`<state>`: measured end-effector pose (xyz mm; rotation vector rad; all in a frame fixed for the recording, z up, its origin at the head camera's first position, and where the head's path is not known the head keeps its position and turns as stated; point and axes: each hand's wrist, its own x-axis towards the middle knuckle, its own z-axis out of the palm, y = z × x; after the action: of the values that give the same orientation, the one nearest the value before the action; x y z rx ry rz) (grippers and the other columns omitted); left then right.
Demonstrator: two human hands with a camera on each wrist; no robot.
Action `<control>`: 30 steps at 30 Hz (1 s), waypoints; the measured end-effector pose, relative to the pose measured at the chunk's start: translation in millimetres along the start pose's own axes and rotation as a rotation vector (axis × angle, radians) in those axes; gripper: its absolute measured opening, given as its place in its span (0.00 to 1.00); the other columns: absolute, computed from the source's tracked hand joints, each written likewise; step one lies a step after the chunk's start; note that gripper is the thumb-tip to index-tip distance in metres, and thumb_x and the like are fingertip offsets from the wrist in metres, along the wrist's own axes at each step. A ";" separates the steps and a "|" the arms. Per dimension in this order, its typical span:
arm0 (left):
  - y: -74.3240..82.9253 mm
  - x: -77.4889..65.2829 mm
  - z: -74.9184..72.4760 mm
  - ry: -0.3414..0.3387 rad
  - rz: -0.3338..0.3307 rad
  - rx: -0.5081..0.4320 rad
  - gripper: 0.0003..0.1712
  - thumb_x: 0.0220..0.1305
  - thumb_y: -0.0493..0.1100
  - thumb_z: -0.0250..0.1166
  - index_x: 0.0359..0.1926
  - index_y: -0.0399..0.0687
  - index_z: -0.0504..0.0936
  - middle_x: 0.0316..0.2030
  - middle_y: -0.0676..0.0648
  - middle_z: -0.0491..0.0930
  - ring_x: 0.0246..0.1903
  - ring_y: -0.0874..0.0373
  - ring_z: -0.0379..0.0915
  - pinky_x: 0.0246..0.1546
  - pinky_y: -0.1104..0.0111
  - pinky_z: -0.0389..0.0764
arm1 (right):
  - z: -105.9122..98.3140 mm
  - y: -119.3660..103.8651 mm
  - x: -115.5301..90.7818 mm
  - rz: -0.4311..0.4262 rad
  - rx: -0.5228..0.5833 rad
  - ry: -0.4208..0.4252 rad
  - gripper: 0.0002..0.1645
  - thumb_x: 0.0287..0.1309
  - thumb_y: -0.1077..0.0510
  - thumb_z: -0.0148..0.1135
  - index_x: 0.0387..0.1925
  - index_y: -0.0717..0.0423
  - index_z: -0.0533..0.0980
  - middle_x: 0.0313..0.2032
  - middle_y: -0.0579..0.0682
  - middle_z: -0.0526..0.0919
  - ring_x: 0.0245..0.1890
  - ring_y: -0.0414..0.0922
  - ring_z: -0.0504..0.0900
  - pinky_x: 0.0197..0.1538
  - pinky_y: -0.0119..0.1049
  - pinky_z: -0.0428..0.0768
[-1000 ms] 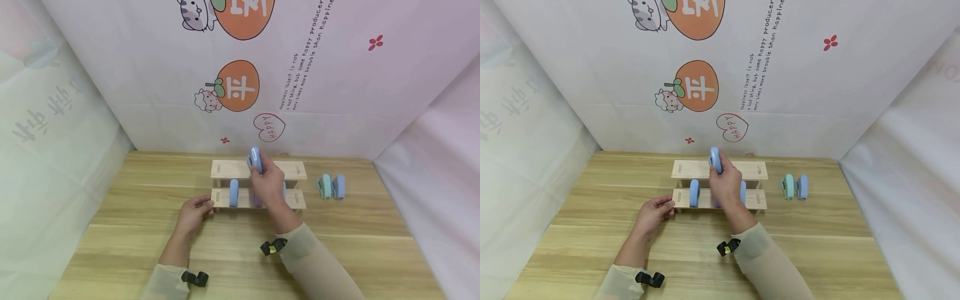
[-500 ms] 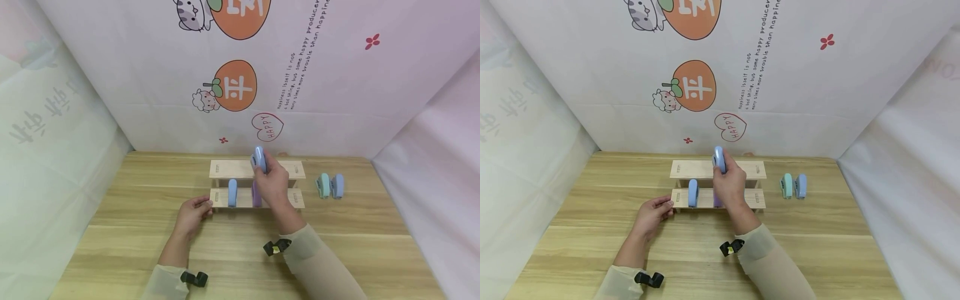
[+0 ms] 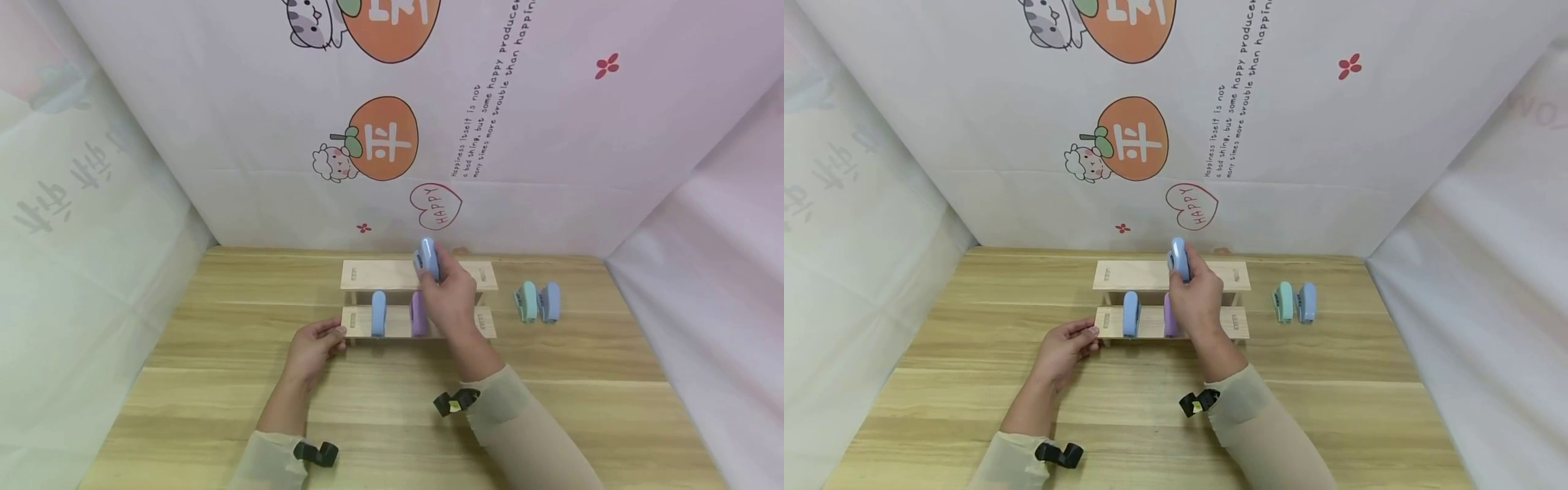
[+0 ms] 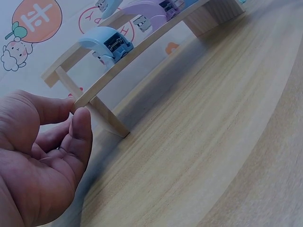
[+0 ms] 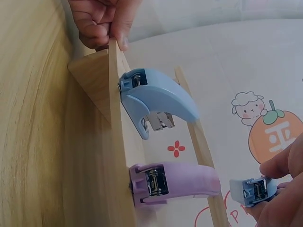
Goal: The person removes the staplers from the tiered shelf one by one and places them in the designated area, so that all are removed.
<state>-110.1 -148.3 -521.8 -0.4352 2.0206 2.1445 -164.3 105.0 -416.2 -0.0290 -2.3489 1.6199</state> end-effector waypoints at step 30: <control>2.4 -2.0 1.5 0.006 0.000 0.000 0.21 0.71 0.36 0.68 0.61 0.32 0.80 0.50 0.37 0.83 0.40 0.53 0.83 0.44 0.68 0.89 | -22.1 1.2 1.9 0.024 -0.099 0.030 0.34 0.67 0.59 0.63 0.73 0.52 0.71 0.66 0.58 0.78 0.65 0.55 0.77 0.66 0.52 0.77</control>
<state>-109.1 -146.9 -518.9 -0.4423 2.0233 2.1459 -160.8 125.9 -409.6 -0.1017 -2.4131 1.5020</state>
